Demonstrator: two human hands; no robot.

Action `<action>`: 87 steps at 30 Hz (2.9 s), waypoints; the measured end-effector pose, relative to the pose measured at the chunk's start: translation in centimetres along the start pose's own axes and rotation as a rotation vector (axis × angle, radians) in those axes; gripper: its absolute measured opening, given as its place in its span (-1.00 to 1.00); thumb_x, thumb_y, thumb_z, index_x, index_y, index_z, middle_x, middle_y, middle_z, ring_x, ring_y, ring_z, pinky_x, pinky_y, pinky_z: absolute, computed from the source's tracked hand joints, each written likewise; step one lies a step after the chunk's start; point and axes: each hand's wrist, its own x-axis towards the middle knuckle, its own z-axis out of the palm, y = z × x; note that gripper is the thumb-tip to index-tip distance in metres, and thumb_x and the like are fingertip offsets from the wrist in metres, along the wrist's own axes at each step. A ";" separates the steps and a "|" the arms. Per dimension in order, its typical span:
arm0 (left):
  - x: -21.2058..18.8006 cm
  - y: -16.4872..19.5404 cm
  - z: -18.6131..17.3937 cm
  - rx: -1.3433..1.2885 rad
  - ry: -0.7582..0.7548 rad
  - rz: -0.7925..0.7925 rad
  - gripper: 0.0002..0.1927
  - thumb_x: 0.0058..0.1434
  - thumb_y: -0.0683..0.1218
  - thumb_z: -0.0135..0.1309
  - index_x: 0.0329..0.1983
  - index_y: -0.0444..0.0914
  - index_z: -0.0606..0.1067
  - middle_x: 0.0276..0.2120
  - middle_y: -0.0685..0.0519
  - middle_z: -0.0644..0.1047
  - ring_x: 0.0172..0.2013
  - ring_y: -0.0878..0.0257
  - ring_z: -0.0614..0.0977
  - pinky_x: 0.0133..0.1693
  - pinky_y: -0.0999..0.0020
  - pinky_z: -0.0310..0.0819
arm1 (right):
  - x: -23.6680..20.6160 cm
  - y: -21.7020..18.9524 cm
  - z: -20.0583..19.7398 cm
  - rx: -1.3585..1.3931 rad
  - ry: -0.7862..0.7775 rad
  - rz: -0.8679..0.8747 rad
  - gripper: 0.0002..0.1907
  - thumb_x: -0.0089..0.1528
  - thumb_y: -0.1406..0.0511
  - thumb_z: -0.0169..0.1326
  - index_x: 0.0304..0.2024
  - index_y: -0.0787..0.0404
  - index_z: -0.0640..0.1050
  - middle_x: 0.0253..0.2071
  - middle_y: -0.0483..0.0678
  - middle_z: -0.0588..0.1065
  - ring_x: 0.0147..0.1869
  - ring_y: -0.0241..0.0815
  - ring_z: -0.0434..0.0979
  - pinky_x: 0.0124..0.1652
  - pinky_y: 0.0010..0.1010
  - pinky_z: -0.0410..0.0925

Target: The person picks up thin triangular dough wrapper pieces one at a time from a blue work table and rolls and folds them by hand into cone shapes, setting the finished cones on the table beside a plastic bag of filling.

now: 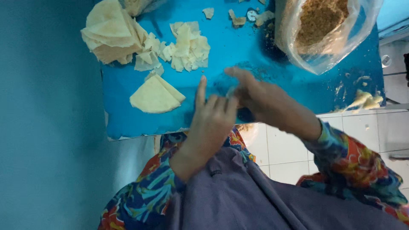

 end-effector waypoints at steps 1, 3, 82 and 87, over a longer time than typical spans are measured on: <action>-0.3 0.4 0.0 0.060 0.005 0.036 -0.78 0.27 -0.22 0.12 -0.03 -0.37 0.55 -0.37 0.00 0.45 -0.20 0.12 0.53 0.42 -0.39 0.04 | -0.6 -0.1 0.4 -0.075 0.013 0.004 -0.31 0.27 0.43 0.18 0.39 0.22 0.20 -0.16 0.11 0.61 -0.18 0.11 0.64 -0.33 -0.18 0.44; -0.8 0.9 0.0 0.118 0.030 0.068 -0.84 0.27 -0.22 0.12 -0.11 -0.36 0.54 -0.34 -0.01 0.46 -0.20 0.13 0.52 0.39 -0.46 0.00 | -2.1 0.0 1.2 -0.174 0.127 -0.128 -0.32 0.27 0.47 0.15 0.39 0.29 0.20 -0.10 0.12 0.59 -0.08 0.13 0.64 -0.21 -0.19 0.47; -5.0 -6.8 -5.1 -0.959 0.263 -0.757 -0.49 0.33 -0.25 0.17 0.33 -0.34 0.35 0.16 -0.12 0.51 0.14 0.17 0.62 0.05 0.34 0.67 | 6.4 -5.8 7.2 0.269 0.324 -0.018 -0.43 0.34 0.45 0.17 0.34 0.21 0.26 -0.12 0.05 0.62 -0.05 0.02 0.71 -0.15 -0.26 0.52; -5.1 -6.6 -4.8 -1.143 0.315 -0.780 -0.47 0.31 -0.31 0.12 0.35 -0.34 0.36 0.18 -0.12 0.49 0.14 0.20 0.61 0.07 0.33 0.63 | 5.8 -6.4 6.5 0.378 0.306 -0.041 -0.41 0.37 0.50 0.09 0.39 0.22 0.21 -0.02 0.08 0.62 0.08 0.02 0.71 -0.02 -0.25 0.54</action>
